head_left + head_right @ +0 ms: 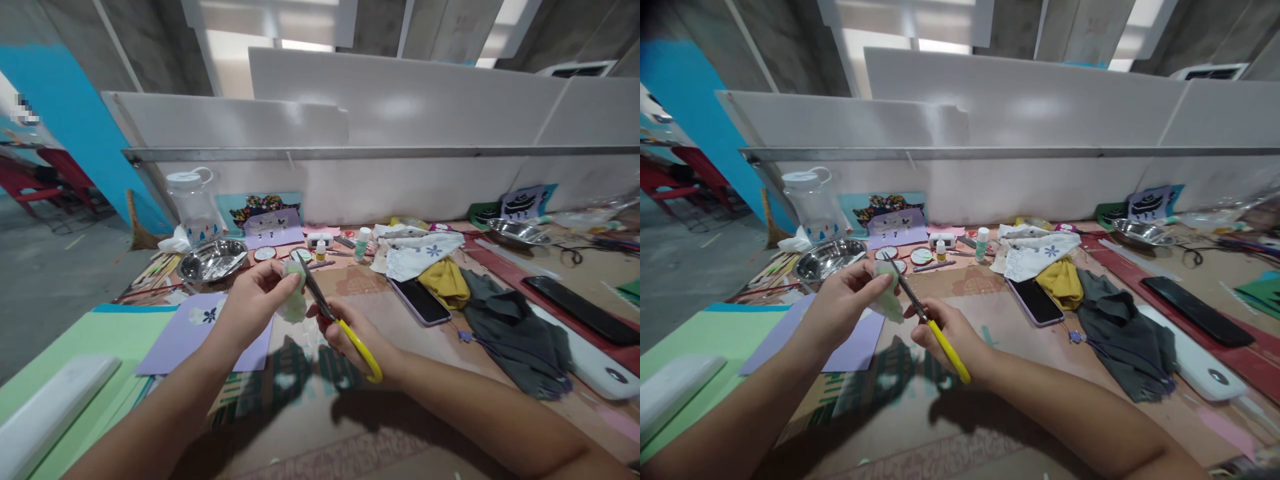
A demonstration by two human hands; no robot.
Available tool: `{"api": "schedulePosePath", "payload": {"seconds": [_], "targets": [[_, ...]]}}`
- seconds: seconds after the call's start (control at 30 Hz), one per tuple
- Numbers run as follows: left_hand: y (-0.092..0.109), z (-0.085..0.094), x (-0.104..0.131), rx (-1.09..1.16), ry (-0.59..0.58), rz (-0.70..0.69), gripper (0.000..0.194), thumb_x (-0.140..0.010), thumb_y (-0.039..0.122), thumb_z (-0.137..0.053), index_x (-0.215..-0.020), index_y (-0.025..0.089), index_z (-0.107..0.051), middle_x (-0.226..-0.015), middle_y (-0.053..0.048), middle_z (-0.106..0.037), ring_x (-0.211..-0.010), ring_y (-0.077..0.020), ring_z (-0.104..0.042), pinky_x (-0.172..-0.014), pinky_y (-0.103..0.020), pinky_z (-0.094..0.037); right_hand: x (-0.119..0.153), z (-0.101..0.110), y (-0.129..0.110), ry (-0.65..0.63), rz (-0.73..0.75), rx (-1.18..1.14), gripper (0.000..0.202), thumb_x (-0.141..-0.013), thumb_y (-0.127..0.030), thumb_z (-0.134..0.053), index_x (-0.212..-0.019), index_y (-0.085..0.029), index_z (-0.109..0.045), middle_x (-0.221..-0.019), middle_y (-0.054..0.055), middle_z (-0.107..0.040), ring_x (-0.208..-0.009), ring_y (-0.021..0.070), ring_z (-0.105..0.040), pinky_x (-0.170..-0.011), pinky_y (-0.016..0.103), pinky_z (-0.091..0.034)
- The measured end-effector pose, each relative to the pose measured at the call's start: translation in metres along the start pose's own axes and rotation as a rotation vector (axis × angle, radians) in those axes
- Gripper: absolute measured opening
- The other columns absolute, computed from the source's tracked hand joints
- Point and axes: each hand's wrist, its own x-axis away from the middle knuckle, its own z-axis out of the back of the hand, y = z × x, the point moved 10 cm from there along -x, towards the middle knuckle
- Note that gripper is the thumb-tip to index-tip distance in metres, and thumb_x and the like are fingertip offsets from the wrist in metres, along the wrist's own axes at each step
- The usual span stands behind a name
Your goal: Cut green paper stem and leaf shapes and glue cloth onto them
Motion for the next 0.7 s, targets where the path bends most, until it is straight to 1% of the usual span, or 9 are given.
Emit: {"api": "schedulePosePath", "payload": {"seconds": [0.23, 0.43, 0.7], "targets": [[0.0033, -0.0014, 0.0015, -0.007, 0.007, -0.019, 0.032, -0.075, 0.044, -0.078, -0.066, 0.019, -0.059, -0.064, 0.001, -0.062, -0.058, -0.0129, -0.054, -0.054, -0.023, -0.042, -0.0008, 0.002, 0.0027, 0.017, 0.014, -0.026, 0.069, -0.074, -0.078, -0.067, -0.104, -0.017, -0.058, -0.075, -0.004, -0.043, -0.058, 0.0081, -0.034, -0.05, 0.022, -0.028], [0.0007, -0.0027, 0.0019, 0.012, 0.01, -0.004, 0.033, -0.076, 0.043, -0.077, -0.065, 0.02, -0.057, -0.062, 0.002, -0.059, -0.056, -0.0128, -0.053, -0.053, -0.023, -0.041, -0.0002, 0.0048, 0.0063, 0.04, -0.004, -0.032, 0.069, -0.072, -0.077, -0.07, -0.104, -0.017, -0.06, -0.076, -0.003, -0.046, -0.058, 0.0079, -0.035, -0.05, 0.021, -0.028], [-0.0033, 0.0026, 0.0017, 0.015, 0.043, -0.016, 0.032, -0.078, 0.041, -0.077, -0.066, 0.019, -0.057, -0.065, 0.003, -0.056, -0.058, -0.0115, -0.049, -0.055, -0.022, -0.039, -0.0013, 0.0054, 0.0075, 0.044, -0.006, -0.03, 0.068, -0.07, -0.077, -0.071, -0.103, -0.017, -0.061, -0.075, -0.003, -0.047, -0.059, 0.0086, -0.034, -0.051, 0.023, -0.026]]}}
